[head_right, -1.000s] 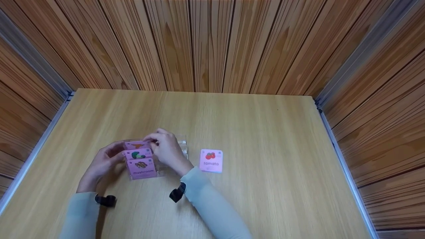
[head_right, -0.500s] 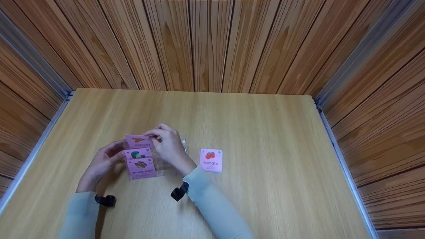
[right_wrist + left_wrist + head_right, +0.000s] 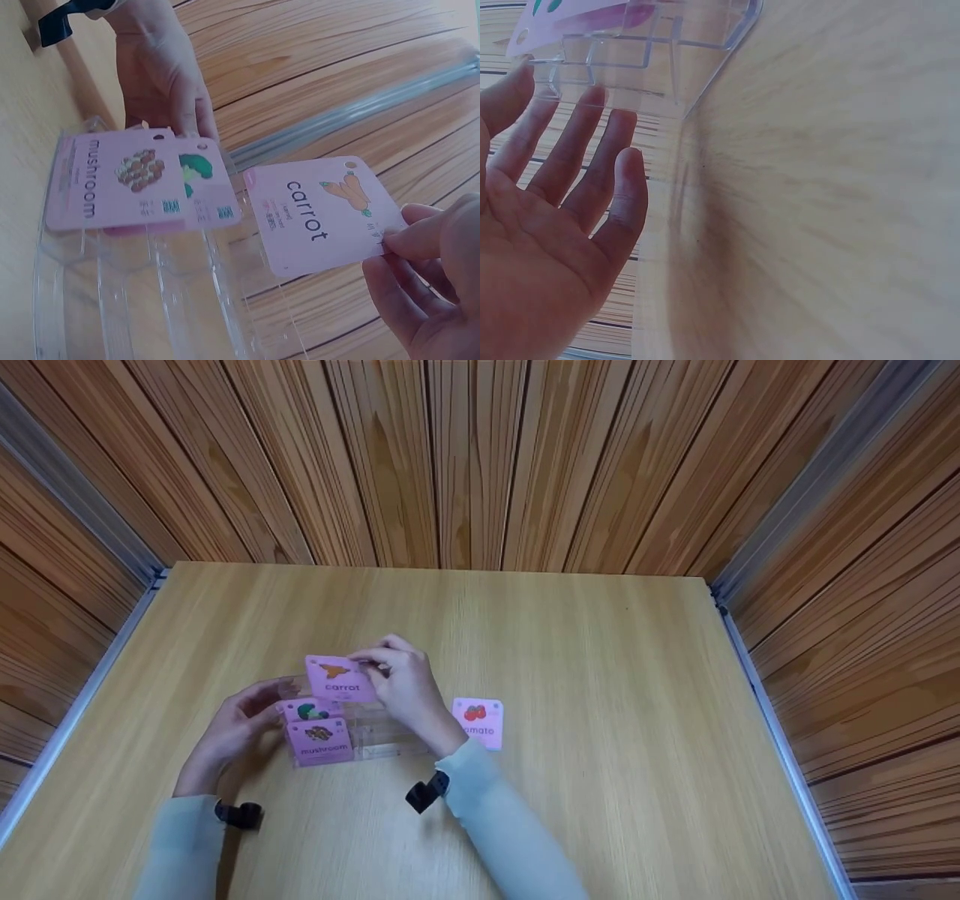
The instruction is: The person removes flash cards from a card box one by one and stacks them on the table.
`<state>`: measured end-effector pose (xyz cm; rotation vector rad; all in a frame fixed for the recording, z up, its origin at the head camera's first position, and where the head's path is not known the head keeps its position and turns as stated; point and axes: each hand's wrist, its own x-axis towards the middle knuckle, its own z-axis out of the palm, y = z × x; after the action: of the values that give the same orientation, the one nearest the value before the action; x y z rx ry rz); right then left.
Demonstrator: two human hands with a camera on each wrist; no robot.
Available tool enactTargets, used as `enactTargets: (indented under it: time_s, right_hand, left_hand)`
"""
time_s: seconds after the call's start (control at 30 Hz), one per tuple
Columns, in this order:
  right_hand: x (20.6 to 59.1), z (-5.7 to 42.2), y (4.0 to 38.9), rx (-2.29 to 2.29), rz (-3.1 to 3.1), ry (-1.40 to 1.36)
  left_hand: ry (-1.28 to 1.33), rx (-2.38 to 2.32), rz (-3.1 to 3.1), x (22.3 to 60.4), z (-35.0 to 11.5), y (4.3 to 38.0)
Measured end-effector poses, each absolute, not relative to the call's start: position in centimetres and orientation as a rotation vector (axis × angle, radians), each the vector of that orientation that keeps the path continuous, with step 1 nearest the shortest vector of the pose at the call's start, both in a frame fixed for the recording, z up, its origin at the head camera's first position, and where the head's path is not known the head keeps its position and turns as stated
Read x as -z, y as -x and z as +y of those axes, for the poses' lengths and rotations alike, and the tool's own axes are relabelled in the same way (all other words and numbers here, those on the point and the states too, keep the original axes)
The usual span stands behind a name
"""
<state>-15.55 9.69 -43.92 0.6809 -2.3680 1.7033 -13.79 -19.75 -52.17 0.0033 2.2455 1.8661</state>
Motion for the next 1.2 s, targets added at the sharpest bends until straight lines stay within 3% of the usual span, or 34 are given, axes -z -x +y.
enactTargets:
  time_s: [1.2]
  right_hand:
    - [46.7,21.3,15.8,-1.659,-2.580,-0.383]
  left_hand:
    - [-0.008,-1.874,2.278,52.4,-19.6,13.9]
